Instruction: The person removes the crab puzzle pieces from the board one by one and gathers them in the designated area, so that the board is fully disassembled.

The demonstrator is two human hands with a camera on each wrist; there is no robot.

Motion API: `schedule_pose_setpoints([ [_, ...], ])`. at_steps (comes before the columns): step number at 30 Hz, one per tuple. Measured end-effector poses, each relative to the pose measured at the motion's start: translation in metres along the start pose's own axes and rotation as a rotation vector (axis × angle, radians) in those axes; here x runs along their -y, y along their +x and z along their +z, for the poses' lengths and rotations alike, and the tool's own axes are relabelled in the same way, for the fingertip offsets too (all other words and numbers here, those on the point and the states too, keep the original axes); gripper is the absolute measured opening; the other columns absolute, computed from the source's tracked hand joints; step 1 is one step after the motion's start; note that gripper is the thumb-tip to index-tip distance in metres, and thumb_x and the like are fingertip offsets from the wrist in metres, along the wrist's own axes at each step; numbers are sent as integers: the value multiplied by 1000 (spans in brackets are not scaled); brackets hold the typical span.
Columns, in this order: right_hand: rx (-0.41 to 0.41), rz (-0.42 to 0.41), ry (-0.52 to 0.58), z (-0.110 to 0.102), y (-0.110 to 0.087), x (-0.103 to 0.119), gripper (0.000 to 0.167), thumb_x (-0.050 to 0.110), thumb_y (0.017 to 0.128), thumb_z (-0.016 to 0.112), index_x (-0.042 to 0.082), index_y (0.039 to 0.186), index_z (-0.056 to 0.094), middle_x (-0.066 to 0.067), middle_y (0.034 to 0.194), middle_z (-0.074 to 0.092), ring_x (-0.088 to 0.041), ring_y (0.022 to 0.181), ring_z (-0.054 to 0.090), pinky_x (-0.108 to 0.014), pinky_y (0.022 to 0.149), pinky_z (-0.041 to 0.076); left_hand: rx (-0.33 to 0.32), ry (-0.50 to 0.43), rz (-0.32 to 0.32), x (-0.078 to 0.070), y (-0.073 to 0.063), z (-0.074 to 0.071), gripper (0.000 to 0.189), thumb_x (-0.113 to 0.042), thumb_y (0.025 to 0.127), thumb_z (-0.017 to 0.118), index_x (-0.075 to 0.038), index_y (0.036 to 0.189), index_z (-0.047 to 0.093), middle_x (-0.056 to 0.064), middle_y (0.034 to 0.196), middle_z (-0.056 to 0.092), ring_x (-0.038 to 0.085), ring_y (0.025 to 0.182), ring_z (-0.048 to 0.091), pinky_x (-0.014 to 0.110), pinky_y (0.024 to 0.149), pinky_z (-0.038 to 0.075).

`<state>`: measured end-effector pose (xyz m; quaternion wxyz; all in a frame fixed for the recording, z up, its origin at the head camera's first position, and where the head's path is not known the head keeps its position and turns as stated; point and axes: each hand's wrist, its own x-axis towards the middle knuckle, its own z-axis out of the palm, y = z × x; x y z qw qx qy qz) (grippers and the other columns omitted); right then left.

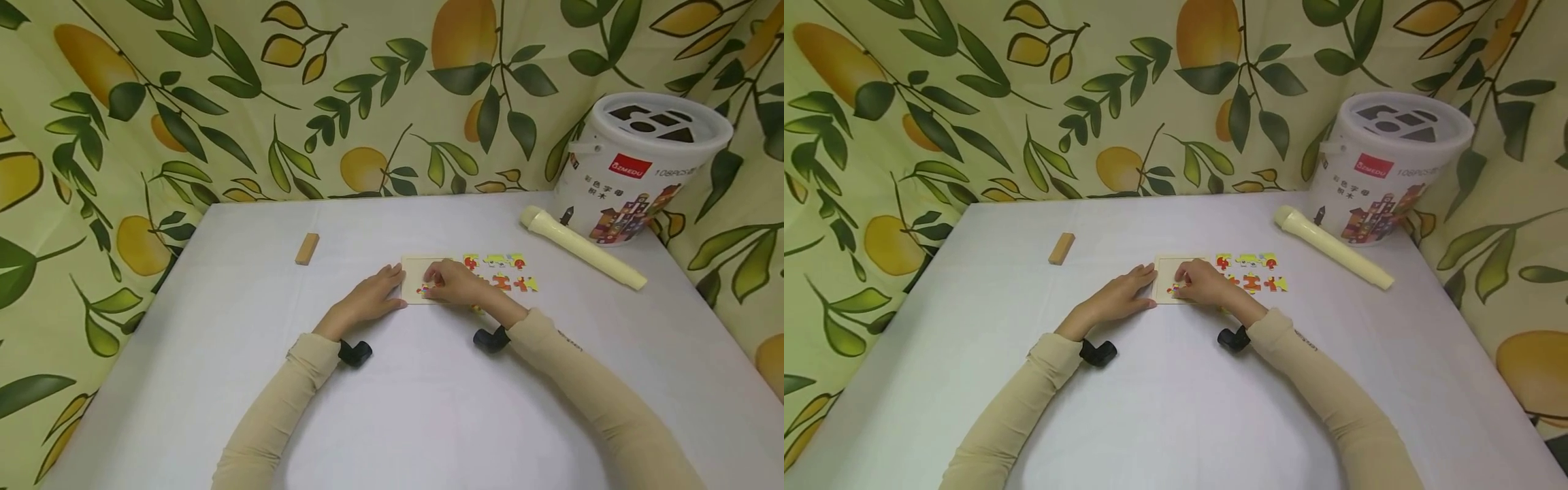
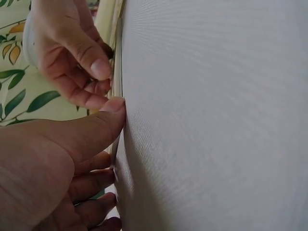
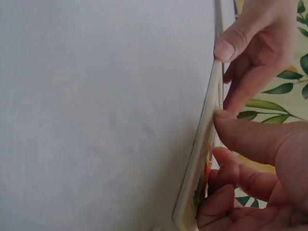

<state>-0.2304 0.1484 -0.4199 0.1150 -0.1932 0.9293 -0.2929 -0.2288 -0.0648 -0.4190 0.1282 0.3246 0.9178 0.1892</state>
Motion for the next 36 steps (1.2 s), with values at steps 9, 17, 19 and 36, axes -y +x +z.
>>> schedule_pose_setpoints([
  [9,-15,-8,29,3,-6,0,21,14,82,69,3,98,61,-10,91,52,-21,85,43,-30,76,37,5,0,16,0,1,0,64,-30,90,58,1,140,34,16,150,23,32,140,19,45,111,23],
  [17,-41,-14,76,4,-7,0,22,13,81,69,7,97,56,-5,82,50,-18,76,44,-27,67,36,0,-4,17,-1,0,0,64,-29,90,58,2,140,34,17,150,23,33,140,19,46,111,24],
  [19,-48,-26,81,4,-8,0,21,12,81,69,7,97,56,-4,79,51,-16,72,45,-26,64,36,4,-3,13,-1,0,0,64,-30,90,58,2,140,34,16,150,23,33,140,19,46,111,24],
  [36,-24,152,301,-34,-25,-20,16,15,87,63,9,101,69,-5,93,67,-18,81,54,-25,69,45,-8,13,-1,0,-1,0,64,-31,89,59,0,140,35,15,150,25,32,140,20,46,110,25],
])
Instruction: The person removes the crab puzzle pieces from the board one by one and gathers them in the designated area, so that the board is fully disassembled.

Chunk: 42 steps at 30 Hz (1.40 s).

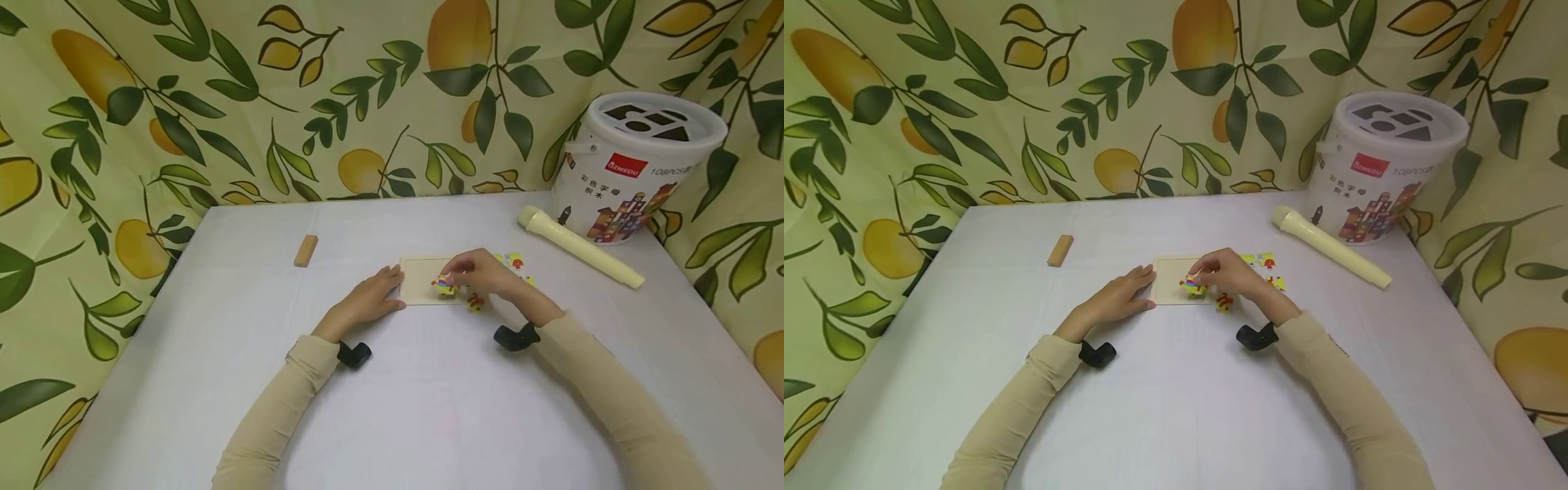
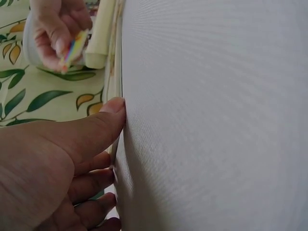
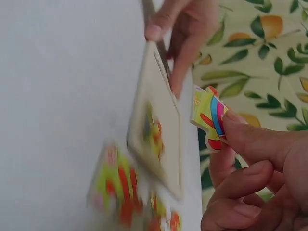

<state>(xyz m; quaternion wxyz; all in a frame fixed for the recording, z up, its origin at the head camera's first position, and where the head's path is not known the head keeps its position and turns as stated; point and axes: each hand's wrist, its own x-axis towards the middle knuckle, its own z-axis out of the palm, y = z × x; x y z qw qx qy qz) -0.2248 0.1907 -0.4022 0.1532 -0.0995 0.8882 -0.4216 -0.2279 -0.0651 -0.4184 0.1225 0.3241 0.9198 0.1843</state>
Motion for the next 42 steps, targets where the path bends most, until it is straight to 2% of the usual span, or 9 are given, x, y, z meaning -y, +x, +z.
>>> schedule_pose_setpoints([
  [3,-4,48,6,-20,-18,-15,19,16,87,63,6,102,68,-5,86,65,-18,76,54,-26,65,46,4,-1,-19,-2,0,0,64,-31,89,60,-1,140,35,14,150,25,30,140,20,46,110,25],
  [7,1,96,-7,-40,-42,-40,22,18,86,64,3,103,67,-2,89,66,-14,78,53,-26,69,45,6,-2,-31,-1,0,-1,64,-32,89,59,-1,140,35,13,150,25,30,140,20,47,110,25],
  [12,17,150,-25,-40,-62,-59,22,14,86,63,2,104,67,-4,95,68,-13,80,51,-24,70,44,-2,-4,-2,0,3,1,64,-32,89,59,0,140,35,16,150,25,32,140,20,47,111,25],
  [15,8,115,-54,-35,-63,-62,20,12,86,63,1,102,68,-8,96,68,-14,81,51,-23,70,44,-11,0,14,1,2,2,65,-32,89,59,1,140,35,17,149,26,33,139,20,47,110,25],
  [20,-46,51,-143,-30,-61,-61,14,9,84,64,3,95,70,-7,88,67,-15,76,47,-24,64,42,-17,-1,23,2,2,1,64,-31,89,59,1,140,35,17,149,26,33,139,21,48,110,25],
  [26,-69,58,-201,-27,-61,-57,12,11,82,66,5,92,70,-4,81,64,-16,70,45,-24,56,39,-9,-11,13,1,1,0,65,-31,89,59,1,140,35,16,150,25,33,140,20,48,110,25],
  [31,-83,21,-221,-25,-48,-38,11,12,83,66,7,93,70,-4,79,62,-16,65,46,-24,51,39,-17,-6,12,2,-1,-2,64,-31,89,59,1,140,35,16,149,26,33,139,21,47,110,25],
  [37,3,-124,-227,-8,-18,-9,17,12,83,67,7,98,69,-4,82,62,-18,74,48,-26,60,41,-14,-30,3,2,-1,-2,64,-30,89,60,0,140,35,15,150,25,31,140,20,48,110,25],
  [42,33,-140,-251,9,0,4,22,11,78,72,8,100,69,-7,84,57,-20,80,46,-27,67,39,-9,-47,-8,-1,-1,-1,64,-29,88,61,0,139,36,14,150,25,31,140,20,47,111,24],
])
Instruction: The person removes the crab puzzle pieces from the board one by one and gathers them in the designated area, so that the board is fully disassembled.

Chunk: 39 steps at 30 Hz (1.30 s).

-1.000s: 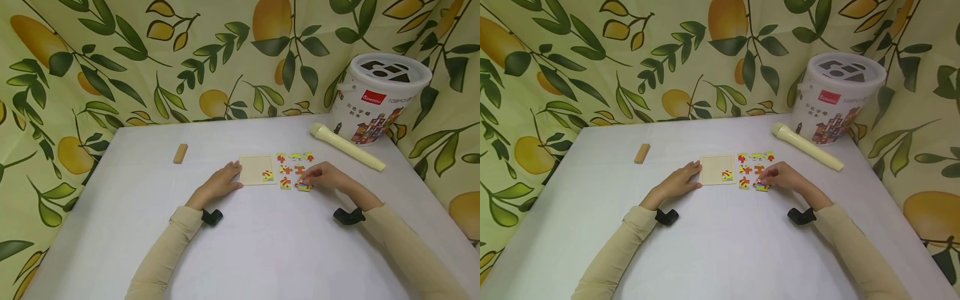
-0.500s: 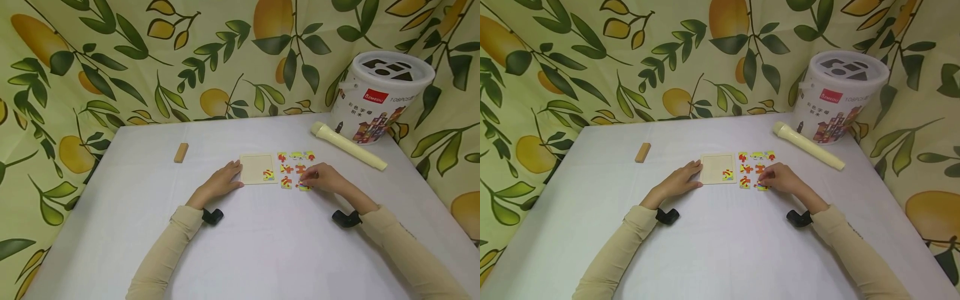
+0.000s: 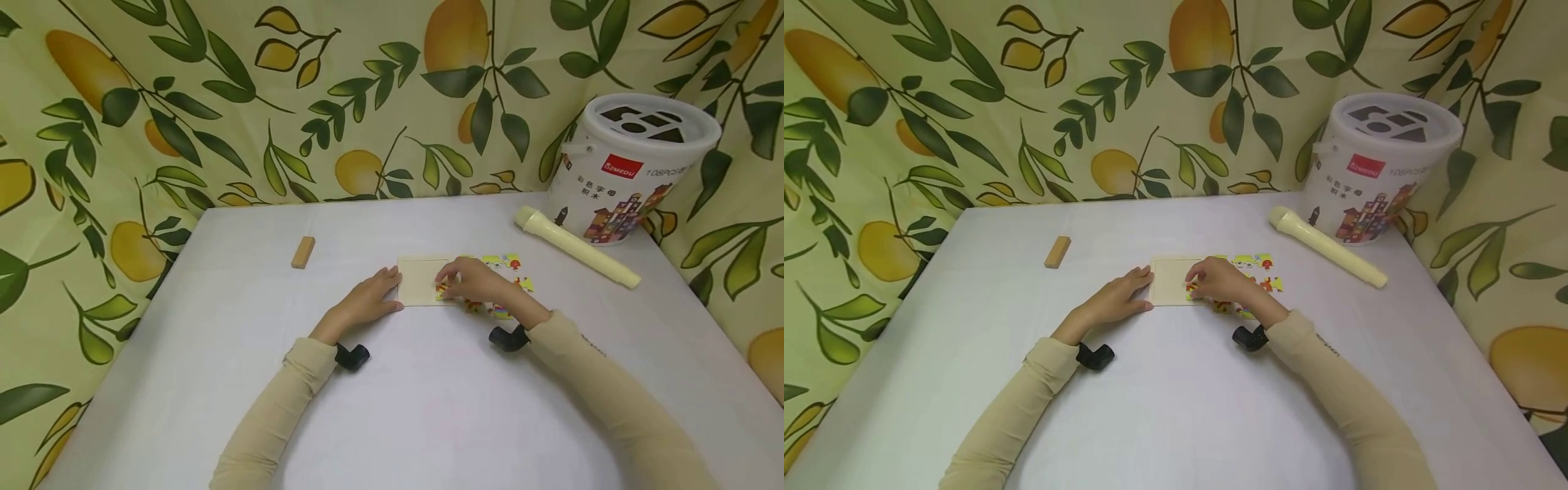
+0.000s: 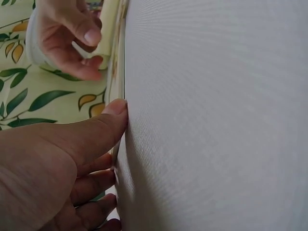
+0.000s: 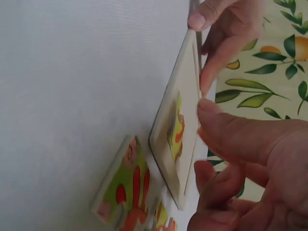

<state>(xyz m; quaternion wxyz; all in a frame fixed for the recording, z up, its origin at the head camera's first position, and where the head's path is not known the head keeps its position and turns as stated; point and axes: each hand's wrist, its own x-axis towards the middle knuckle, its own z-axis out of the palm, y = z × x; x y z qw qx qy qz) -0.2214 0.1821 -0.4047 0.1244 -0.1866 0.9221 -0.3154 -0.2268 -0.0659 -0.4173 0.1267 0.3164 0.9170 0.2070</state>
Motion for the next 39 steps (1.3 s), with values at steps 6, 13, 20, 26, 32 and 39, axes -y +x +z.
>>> schedule_pose_setpoints([
  [6,15,41,-35,9,7,0,25,11,74,76,8,97,67,-7,77,46,-17,64,35,-26,59,33,-2,14,0,-1,1,2,63,-29,88,61,0,139,37,14,150,26,30,140,21,46,111,25],
  [13,2,31,-58,13,5,0,23,12,75,75,9,95,64,-12,92,50,-18,71,38,-27,67,38,-4,28,1,-1,-1,2,63,-30,88,61,0,139,37,14,149,27,31,140,22,46,110,26],
  [20,-36,-24,-37,14,2,0,18,8,78,71,10,92,60,-9,84,55,-18,70,46,-28,65,39,-6,31,4,-1,0,3,63,-30,88,61,0,138,38,15,149,27,31,139,22,46,110,26],
  [26,-88,-68,25,11,0,-5,13,2,83,63,10,94,62,-8,84,61,-17,70,52,-26,60,42,-4,43,4,-1,1,2,64,-30,88,61,0,139,37,14,149,27,31,139,22,45,111,26],
  [32,-90,4,157,-3,-3,-17,15,3,86,60,9,98,66,-9,85,63,-17,68,51,-26,58,43,-4,43,5,-3,4,1,64,-31,88,60,0,139,36,14,150,26,31,140,21,45,111,24],
  [39,-105,152,226,-29,-44,-50,19,12,88,60,4,105,65,-7,88,62,-15,75,49,-24,61,43,-6,46,2,0,3,2,64,-31,88,60,-1,140,36,14,150,26,31,140,21,46,110,25],
])
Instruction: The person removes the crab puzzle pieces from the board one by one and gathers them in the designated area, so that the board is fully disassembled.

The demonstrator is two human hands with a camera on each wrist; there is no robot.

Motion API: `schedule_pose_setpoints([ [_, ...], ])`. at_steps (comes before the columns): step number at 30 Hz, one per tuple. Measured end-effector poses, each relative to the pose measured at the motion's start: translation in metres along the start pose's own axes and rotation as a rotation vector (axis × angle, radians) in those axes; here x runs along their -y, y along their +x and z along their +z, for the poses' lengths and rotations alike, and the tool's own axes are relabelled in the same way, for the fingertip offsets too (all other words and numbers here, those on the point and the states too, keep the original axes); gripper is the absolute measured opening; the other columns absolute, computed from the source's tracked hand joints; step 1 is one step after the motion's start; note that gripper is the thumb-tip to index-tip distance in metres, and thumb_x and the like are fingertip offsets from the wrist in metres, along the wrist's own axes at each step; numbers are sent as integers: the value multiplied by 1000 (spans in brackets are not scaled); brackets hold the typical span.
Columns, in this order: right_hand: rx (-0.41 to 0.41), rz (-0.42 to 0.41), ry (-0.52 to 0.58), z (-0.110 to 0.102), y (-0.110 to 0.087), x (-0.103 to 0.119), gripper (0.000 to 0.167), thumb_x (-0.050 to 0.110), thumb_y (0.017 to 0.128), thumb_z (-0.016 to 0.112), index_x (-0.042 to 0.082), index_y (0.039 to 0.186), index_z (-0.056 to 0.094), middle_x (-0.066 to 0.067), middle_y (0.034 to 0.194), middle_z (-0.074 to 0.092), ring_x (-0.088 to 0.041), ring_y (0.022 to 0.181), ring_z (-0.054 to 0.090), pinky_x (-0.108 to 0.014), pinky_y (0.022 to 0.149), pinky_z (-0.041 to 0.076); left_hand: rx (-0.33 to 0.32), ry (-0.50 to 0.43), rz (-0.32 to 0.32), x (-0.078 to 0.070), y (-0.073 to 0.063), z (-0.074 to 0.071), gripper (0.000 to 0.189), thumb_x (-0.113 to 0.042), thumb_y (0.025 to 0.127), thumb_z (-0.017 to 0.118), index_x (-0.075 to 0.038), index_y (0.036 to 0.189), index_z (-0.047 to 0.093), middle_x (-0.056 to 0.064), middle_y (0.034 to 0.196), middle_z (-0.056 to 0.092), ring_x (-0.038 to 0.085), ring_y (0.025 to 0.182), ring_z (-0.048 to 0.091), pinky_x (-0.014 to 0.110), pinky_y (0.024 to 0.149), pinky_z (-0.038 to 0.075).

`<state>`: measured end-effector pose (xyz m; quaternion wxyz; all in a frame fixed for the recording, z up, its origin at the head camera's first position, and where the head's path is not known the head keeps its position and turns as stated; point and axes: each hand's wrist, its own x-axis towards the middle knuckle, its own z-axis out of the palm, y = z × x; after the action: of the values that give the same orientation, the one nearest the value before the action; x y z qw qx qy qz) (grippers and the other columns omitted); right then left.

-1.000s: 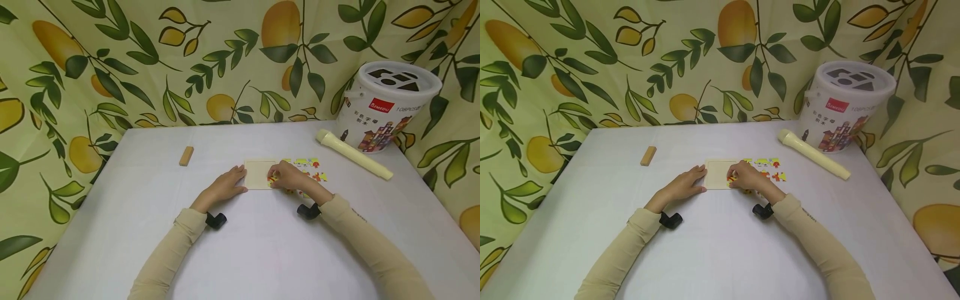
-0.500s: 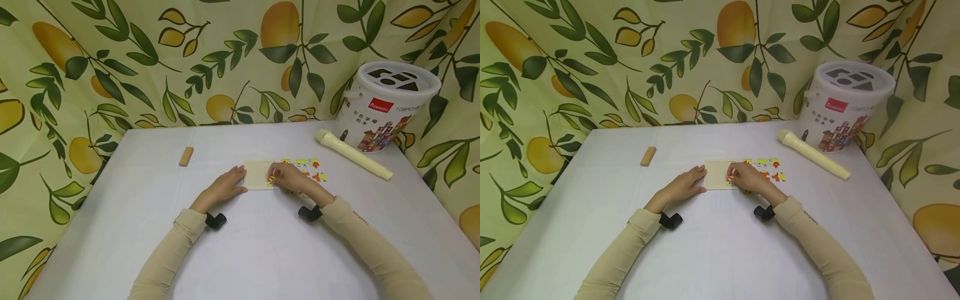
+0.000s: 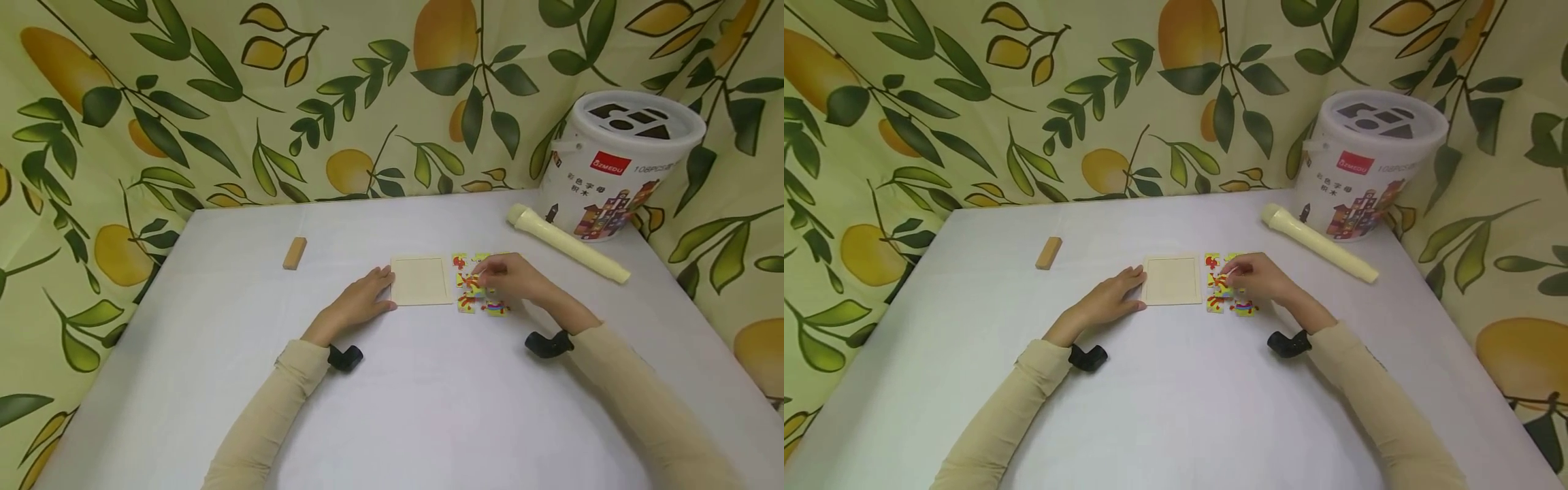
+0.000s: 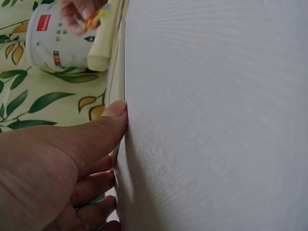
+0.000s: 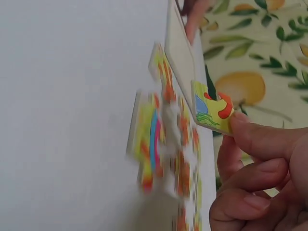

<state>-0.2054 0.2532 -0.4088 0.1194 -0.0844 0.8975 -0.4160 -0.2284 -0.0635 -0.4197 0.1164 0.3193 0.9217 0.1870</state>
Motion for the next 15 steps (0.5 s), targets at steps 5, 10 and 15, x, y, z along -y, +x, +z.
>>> schedule_pose_setpoints([
  [5,-35,151,12,-29,-32,-27,34,25,87,63,2,111,64,0,90,64,-9,74,48,-24,62,44,-5,2,22,1,0,-2,64,-31,89,60,0,139,36,16,149,26,33,139,21,48,110,26],
  [10,-61,211,15,-40,-49,-43,41,31,84,66,-1,110,65,3,94,69,-4,76,50,-23,64,45,3,-3,24,2,-1,-2,64,-31,89,59,0,140,35,16,149,25,33,139,21,49,110,25],
  [15,-57,192,5,-37,-52,-49,35,25,84,67,-1,106,67,-1,96,70,-1,79,50,-20,66,45,9,-21,33,1,-1,-1,64,-31,89,59,1,139,35,16,150,24,34,139,20,49,110,25],
])
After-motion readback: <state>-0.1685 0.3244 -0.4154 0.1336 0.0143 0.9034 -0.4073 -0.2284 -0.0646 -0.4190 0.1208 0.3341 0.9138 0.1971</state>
